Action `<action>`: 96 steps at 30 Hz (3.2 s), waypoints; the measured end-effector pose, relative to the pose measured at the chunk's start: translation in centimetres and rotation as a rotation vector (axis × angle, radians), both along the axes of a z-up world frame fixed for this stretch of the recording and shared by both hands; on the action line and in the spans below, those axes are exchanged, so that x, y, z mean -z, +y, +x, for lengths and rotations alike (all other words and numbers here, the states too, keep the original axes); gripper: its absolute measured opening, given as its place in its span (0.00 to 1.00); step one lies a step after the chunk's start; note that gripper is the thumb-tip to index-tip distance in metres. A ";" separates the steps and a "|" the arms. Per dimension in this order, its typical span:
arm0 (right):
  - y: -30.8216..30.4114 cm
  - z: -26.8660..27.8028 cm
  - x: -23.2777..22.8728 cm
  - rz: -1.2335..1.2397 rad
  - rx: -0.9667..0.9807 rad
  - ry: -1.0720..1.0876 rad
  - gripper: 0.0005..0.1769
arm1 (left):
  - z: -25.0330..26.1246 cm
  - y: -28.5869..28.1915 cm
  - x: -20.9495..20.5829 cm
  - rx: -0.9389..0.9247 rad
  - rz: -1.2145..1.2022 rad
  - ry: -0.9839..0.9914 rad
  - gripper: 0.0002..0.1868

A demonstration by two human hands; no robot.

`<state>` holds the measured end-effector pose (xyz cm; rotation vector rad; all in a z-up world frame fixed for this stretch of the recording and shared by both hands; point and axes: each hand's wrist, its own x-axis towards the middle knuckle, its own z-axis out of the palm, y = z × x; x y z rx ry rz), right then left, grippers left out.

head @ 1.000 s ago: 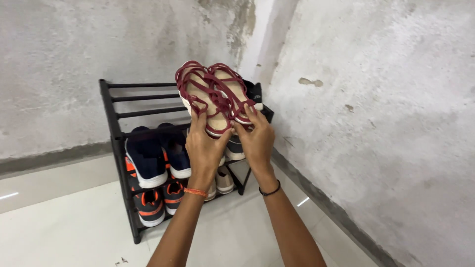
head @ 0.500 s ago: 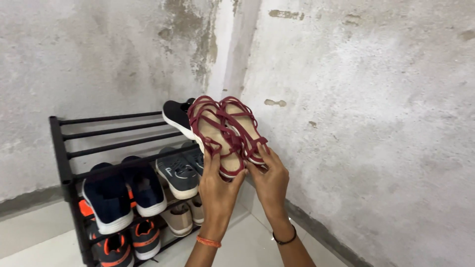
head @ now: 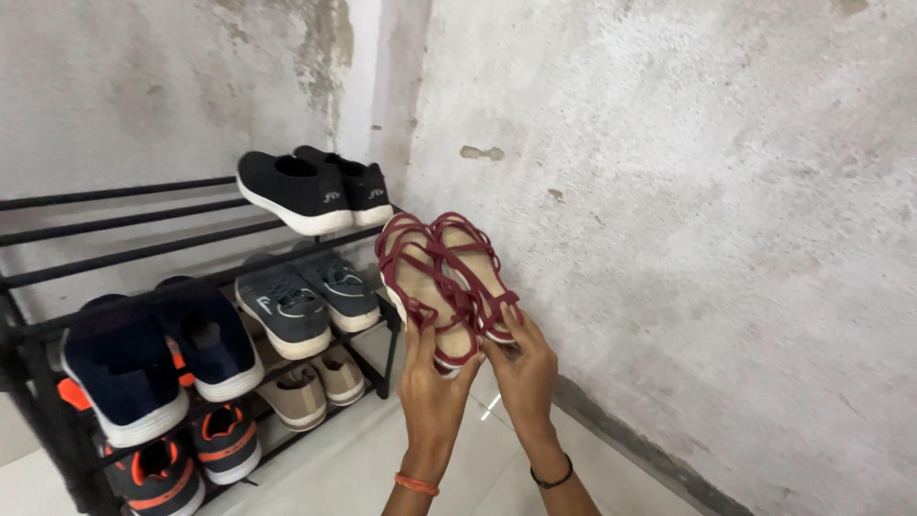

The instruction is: The person removes several pairs of shoes from a black metal shoe rack and places them on the floor. Then, using a pink cloth, the person wipes the metal bars of the now-empty shoe rack.

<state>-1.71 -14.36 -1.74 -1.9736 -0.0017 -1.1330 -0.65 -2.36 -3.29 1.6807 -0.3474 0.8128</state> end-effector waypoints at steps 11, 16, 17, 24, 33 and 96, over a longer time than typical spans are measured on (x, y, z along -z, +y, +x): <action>-4.1 -2.2 8.8 0.174 0.038 0.174 0.33 | -2.4 -4.1 8.3 0.131 -0.085 0.223 0.40; -5.6 -3.6 12.6 0.216 0.053 0.235 0.32 | -3.5 -5.7 12.2 0.146 -0.076 0.277 0.40; -5.8 -3.8 13.2 0.222 0.058 0.254 0.32 | -3.7 -5.9 13.0 0.156 -0.080 0.302 0.40; -7.1 -5.8 18.1 0.216 0.061 0.298 0.32 | -5.6 -7.0 17.1 0.186 -0.071 0.369 0.40; -9.0 -8.8 24.3 0.208 0.106 0.416 0.32 | -8.2 -8.3 22.4 0.223 -0.023 0.531 0.41; -16.1 -9.0 26.6 -0.284 0.092 0.574 0.27 | -11.2 -8.8 28.7 0.497 0.447 0.591 0.20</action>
